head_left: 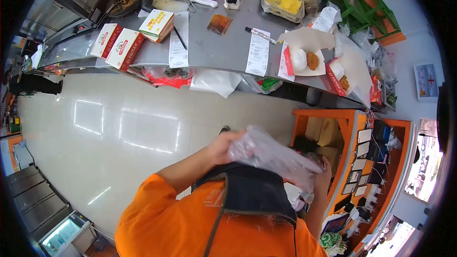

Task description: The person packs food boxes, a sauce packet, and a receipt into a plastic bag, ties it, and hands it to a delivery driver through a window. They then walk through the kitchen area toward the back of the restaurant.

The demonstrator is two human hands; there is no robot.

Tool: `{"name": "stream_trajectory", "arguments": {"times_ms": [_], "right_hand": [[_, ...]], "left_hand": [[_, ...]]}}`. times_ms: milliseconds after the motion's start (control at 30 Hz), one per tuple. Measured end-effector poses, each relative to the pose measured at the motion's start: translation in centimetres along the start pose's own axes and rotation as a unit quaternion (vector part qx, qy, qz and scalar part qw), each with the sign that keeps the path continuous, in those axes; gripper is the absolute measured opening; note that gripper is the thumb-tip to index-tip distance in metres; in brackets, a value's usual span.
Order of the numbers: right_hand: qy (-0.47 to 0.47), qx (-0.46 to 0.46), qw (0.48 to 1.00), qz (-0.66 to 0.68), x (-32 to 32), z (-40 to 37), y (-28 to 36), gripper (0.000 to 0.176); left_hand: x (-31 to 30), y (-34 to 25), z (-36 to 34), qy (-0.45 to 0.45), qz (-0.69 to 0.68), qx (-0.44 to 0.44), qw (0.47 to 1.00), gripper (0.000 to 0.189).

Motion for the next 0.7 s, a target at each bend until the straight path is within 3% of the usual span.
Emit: {"name": "stream_trajectory", "arguments": {"times_ms": [33, 67, 133, 200, 267, 300, 367, 433, 467, 567, 600, 633, 700], "right_hand": [[0.043, 0.021, 0.998, 0.037, 0.3, 0.5, -0.9, 0.070], [0.081, 0.043, 0.993, 0.077, 0.2, 1.2, -2.4, 0.071], [0.145, 0.063, 0.949, 0.274, 2.4, -2.1, 1.0, 0.068], [0.305, -0.028, 0.843, 0.442, 4.1, -5.4, 6.9, 0.067], [0.319, -0.083, 0.802, 0.498, 2.0, -7.1, 8.0, 0.061], [0.258, -0.075, 0.829, 0.490, 0.7, -7.2, 6.8, 0.056], [0.243, -0.134, 0.881, 0.383, -1.0, -7.4, 7.3, 0.042], [0.312, -0.256, 0.901, 0.161, -1.9, -6.7, 10.4, 0.026], [0.226, -0.285, 0.918, -0.158, -2.1, -6.9, 13.5, 0.025], [0.007, -0.117, 0.955, -0.273, -4.2, -3.5, 13.6, 0.044], [-0.057, -0.145, 0.933, -0.325, -4.7, -2.8, 14.0, 0.047], [-0.119, -0.171, 0.903, -0.377, -5.2, -2.0, 14.2, 0.051], [-0.184, -0.188, 0.845, -0.465, -5.8, -0.3, 14.6, 0.061]], "left_hand": [[-1.4, -0.7, 1.0, -0.007, -0.055, 0.024, 0.998, 0.038], [-2.2, -1.2, 2.0, 0.074, -0.152, 0.015, 0.986, 0.037], [-5.1, -3.5, 1.8, -0.081, 0.040, 0.048, 0.995, 0.036], [-5.7, -5.3, 2.8, -0.043, 0.285, 0.053, 0.956, 0.037], [-7.8, -4.2, 4.5, -0.118, 0.225, 0.036, 0.966, 0.031], [-8.5, -3.9, 5.4, -0.121, 0.186, 0.026, 0.975, 0.029], [-9.4, -4.0, 6.7, -0.138, 0.107, 0.015, 0.985, 0.025], [-4.7, -4.8, 6.7, 0.033, -0.015, 0.026, 0.999, 0.022], [-1.6, -5.2, 6.0, 0.115, -0.084, 0.029, 0.989, 0.021], [7.6, -5.1, 4.0, 0.153, 0.036, 0.137, 0.978, 0.025], [7.4, -4.7, 4.3, 0.213, 0.261, 0.156, 0.929, 0.025], [8.7, -4.2, 5.5, 0.175, 0.463, 0.188, 0.849, 0.026], [13.0, -2.6, 8.3, 0.077, 0.750, 0.234, 0.614, 0.036]]}}
Point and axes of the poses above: each hand's wrist, its own z-axis towards the middle knuckle, its own x-axis out of the palm, y = z × x, the point moved 8 cm from there along z, towards the middle knuckle, and after that the axes turned 7 degrees about x, right-handed, at the moved point
